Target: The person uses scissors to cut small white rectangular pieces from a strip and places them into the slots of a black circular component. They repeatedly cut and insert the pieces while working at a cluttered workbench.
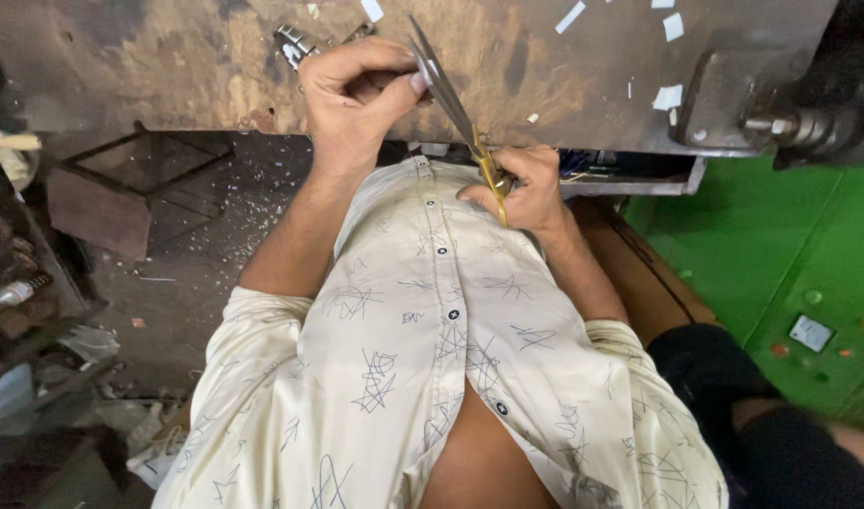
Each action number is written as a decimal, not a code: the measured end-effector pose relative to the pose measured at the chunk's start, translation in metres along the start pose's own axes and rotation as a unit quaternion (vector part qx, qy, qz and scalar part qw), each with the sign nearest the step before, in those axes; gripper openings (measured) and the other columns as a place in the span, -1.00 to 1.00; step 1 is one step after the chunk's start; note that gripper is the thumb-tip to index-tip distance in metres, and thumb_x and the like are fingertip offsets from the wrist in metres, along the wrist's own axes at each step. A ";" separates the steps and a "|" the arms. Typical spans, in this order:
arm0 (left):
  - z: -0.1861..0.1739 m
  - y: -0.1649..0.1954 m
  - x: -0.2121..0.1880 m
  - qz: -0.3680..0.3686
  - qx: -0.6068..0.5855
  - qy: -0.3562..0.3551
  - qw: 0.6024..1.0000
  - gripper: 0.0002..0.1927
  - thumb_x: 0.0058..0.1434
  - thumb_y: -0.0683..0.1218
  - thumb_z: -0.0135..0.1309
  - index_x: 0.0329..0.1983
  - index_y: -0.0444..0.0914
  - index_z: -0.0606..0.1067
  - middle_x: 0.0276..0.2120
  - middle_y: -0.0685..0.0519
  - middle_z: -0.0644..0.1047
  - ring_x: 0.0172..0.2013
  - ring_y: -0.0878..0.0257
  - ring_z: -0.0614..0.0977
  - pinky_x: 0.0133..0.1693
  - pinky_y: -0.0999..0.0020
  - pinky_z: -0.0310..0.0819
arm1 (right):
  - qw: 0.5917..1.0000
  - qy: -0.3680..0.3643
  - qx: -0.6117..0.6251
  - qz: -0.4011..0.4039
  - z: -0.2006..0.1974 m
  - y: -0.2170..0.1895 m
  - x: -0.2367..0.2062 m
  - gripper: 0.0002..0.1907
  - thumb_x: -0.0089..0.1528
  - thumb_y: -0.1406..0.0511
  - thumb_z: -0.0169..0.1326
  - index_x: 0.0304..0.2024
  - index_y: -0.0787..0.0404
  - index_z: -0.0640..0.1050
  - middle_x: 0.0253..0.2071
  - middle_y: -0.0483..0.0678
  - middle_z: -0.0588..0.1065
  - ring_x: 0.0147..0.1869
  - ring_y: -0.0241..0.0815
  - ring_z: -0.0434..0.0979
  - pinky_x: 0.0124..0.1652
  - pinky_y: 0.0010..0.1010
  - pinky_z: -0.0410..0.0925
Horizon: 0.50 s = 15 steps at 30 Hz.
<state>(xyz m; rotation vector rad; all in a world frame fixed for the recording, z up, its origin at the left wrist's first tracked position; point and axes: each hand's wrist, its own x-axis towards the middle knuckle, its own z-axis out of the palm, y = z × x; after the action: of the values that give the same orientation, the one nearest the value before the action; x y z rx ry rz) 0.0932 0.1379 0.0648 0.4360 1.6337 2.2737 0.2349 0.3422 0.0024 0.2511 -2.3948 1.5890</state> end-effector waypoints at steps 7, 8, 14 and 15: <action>-0.004 -0.011 0.005 0.001 -0.029 -0.004 1.000 -0.87 0.28 -0.44 0.19 -0.12 -0.50 0.57 -0.16 -0.15 0.64 -0.19 0.19 0.72 -0.08 0.33 0.71 | 1.000 -0.006 0.007 0.019 0.002 0.007 0.001 -0.58 0.03 0.22 0.54 -0.48 0.30 0.52 -0.62 -0.04 0.36 -0.59 -0.20 0.37 -0.49 -0.37 0.20; -0.006 -0.012 0.005 -0.002 -0.027 -0.009 1.000 -0.88 0.30 -0.44 0.19 -0.12 -0.50 0.57 -0.16 -0.14 0.64 -0.19 0.20 0.72 -0.08 0.33 0.71 | 1.000 -0.006 -0.003 0.012 0.002 0.009 0.000 -0.58 0.04 0.23 0.53 -0.48 0.29 0.52 -0.61 -0.04 0.36 -0.57 -0.21 0.37 -0.48 -0.37 0.20; -0.011 -0.021 0.011 -0.036 -0.006 -0.023 0.999 -0.89 0.30 -0.40 0.21 -0.11 -0.48 0.59 -0.19 -0.11 0.65 -0.21 0.25 0.72 -0.11 0.39 0.70 | 0.996 -0.013 -0.026 0.080 0.007 0.036 -0.015 -0.57 0.07 0.24 0.54 -0.52 0.29 0.50 -0.66 -0.05 0.30 -0.60 -0.23 0.26 -0.51 -0.40 0.15; -0.012 -0.022 0.012 -0.037 0.000 -0.023 0.999 -0.88 0.30 -0.40 0.21 -0.11 -0.47 0.59 -0.19 -0.10 0.65 -0.21 0.26 0.71 -0.12 0.40 0.69 | 0.994 -0.019 -0.031 0.103 0.007 0.043 -0.016 -0.56 0.06 0.23 0.54 -0.54 0.31 0.49 -0.68 -0.03 0.28 -0.61 -0.21 0.24 -0.52 -0.40 0.14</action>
<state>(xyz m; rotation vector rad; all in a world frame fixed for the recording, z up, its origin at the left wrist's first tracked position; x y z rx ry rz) 0.0783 0.1390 0.0414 0.4180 1.6000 2.1939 0.2371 0.3527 -0.0428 0.0210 -2.5660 1.6023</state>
